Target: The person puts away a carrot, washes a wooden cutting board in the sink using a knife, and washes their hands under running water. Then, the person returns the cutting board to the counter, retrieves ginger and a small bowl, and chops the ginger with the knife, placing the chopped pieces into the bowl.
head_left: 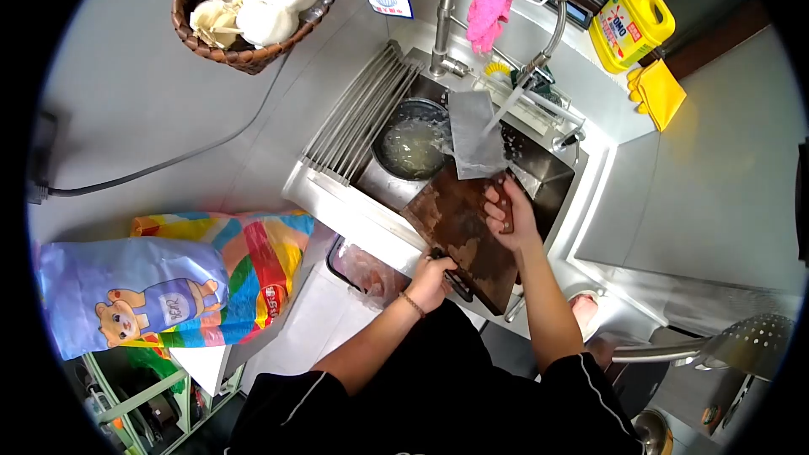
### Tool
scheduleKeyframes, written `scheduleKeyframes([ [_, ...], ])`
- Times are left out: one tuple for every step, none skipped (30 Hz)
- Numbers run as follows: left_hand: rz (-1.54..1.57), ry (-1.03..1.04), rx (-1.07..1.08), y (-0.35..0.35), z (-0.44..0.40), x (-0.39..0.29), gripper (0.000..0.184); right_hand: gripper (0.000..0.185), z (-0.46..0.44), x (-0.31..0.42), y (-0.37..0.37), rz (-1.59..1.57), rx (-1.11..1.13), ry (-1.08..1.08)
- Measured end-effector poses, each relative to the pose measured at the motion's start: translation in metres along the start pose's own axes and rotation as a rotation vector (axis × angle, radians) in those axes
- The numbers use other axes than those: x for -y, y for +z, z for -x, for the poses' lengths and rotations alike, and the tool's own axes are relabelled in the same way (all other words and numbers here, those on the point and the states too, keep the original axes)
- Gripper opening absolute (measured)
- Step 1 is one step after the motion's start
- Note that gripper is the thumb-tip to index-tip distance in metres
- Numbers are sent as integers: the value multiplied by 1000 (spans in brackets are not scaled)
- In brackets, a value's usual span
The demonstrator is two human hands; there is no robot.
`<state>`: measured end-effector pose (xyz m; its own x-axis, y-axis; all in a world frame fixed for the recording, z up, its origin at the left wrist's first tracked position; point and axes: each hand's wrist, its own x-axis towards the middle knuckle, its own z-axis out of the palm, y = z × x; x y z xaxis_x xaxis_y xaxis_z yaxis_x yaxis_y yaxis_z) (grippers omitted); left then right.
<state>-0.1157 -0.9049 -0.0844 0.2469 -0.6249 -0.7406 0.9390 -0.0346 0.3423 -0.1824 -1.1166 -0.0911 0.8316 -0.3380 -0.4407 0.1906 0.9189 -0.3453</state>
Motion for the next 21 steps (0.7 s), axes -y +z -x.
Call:
scheduleKeyframes([
  [-4,41,-4,1,-1,2,57,30,7,13,15,218,-83,-21],
  [13,35,31,2,1,1,58,39,20,26,34,438,-167,-41],
  [0,85,15,-1,-3,7,57,50,37,35,55,808,-293,-47],
  [-13,136,1,-6,-9,13,57,52,52,45,49,1282,-273,-81],
  [-31,132,-1,-8,-10,16,56,48,77,49,52,1708,-244,-187],
  [-49,129,-1,-11,-10,20,55,45,106,47,63,2133,-201,-298],
  [-68,127,0,-13,-10,23,54,41,134,41,84,2178,-266,-146],
  [-5,142,44,-8,-2,28,51,38,159,33,100,2213,-332,11],
  [51,118,23,-1,10,30,51,38,180,26,99,2233,-302,44],
  [109,93,-1,5,20,34,51,38,199,20,97,2254,-267,81],
  [196,70,-12,5,24,40,50,38,213,15,102,2252,-275,146],
  [234,66,-8,5,25,42,51,38,226,9,109,2245,-283,207],
  [275,61,-7,4,27,44,53,39,232,6,112,2237,-288,272],
  [315,61,-5,3,27,46,54,39,230,5,110,2232,-267,287],
  [313,64,16,0,23,46,56,40,227,4,109,2228,-240,303],
  [316,68,18,-3,20,48,56,41,223,3,107,2222,-214,318],
  [320,73,22,-5,16,49,56,40,205,2,106,2190,-229,417],
  [325,77,28,-4,14,49,56,38,181,1,96,2189,-230,341],
  [334,73,26,-2,12,49,57,36,151,0,82,2190,-229,261],
  [342,68,21,0,13,50,58,33,115,-3,66,2131,-254,239],
  [352,67,14,1,13,51,58,34,76,-5,39,2168,-291,279],
])
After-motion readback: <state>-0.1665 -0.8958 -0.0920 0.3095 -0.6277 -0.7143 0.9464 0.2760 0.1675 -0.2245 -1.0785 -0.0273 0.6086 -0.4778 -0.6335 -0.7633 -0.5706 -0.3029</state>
